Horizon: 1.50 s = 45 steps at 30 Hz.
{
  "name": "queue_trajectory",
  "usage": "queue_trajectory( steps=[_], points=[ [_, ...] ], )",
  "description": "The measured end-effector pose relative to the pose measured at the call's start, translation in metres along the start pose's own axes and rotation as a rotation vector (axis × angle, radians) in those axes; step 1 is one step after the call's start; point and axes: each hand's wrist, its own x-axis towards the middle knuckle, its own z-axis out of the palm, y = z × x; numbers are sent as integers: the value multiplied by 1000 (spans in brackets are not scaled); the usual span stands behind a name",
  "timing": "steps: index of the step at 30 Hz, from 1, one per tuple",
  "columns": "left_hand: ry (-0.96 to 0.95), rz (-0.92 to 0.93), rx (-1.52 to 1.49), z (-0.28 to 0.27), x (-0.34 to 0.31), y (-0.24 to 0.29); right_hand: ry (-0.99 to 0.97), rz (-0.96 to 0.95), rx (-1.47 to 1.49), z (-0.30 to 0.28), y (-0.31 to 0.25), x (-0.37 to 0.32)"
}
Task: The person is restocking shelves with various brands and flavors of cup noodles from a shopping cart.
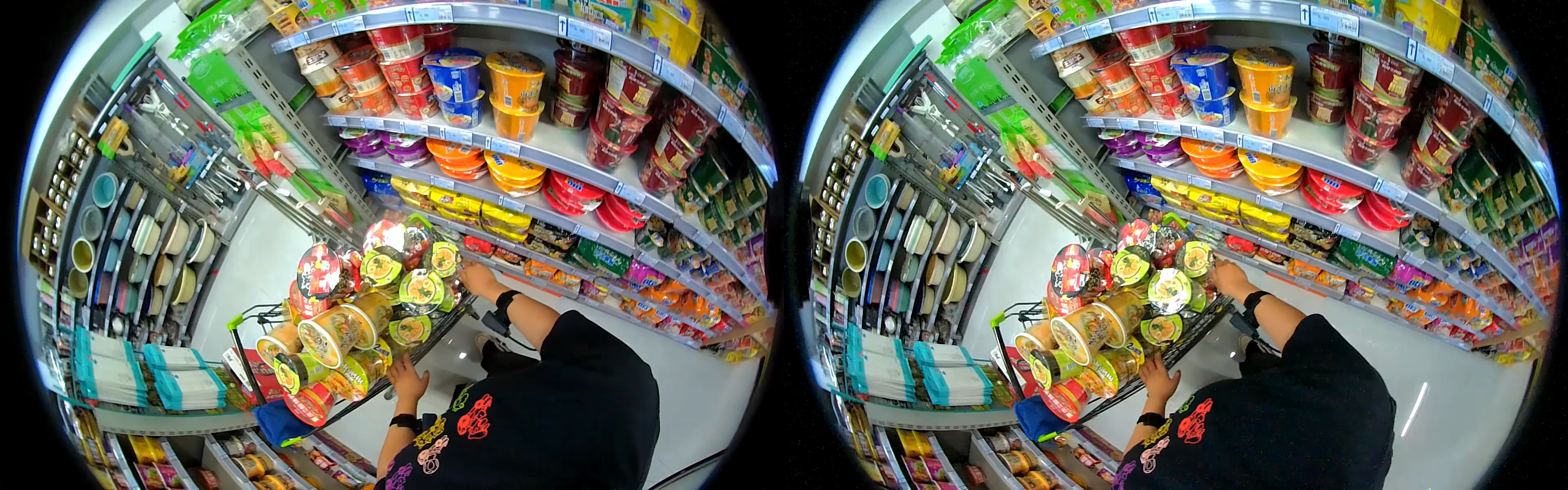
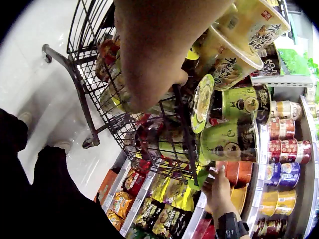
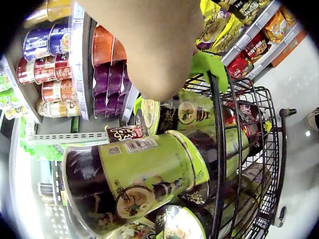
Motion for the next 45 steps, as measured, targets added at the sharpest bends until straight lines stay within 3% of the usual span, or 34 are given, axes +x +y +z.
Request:
queue_trajectory(
  steps=[2,4,7,8,9,13,16,20,23,24,27,28,32,35,40,43,45],
  points=[
    [72,38,58,-5,-9,-5,57,-9,-14,8,-3,-9],
    [103,95,33,23,8,12,214,-42,-75,7,26,-4],
    [128,136,101,28,-6,-14,258,-57,-11,15,11,-24],
    [44,108,50,13,-8,-21,304,-101,11,22,3,-25],
    [126,156,86,16,-10,-23,351,-145,24,26,3,-27],
    [44,91,39,0,-18,-33,386,-53,-62,38,-10,-26],
    [134,116,-15,-1,-24,-42,374,15,-87,39,-21,-32],
    [260,109,-79,0,-27,-43,363,-66,-38,43,-6,-34],
    [252,-7,-119,-5,-33,-35,394,-116,-79,45,-12,-48],
    [354,-4,-150,-1,-31,-32,303,-55,-97,41,-16,-49],
    [414,-102,-141,1,-25,-21,167,-55,-214,31,-25,-53],
    [413,-142,-176,0,-27,-15,179,-175,-320,38,-15,-55],
    [417,-244,-296,2,-35,28,195,-281,-217,51,11,-62],
    [533,-254,-372,10,-40,60,159,-332,-155,56,16,-58],
    [517,-520,-854,82,-22,70,36,-406,-142,38,22,-48],
    [472,-713,-1223,44,-12,84,-47,-446,-240,35,30,-55],
    [467,-693,-1176,42,-11,90,-103,-408,-204,31,28,-64]
  ],
)
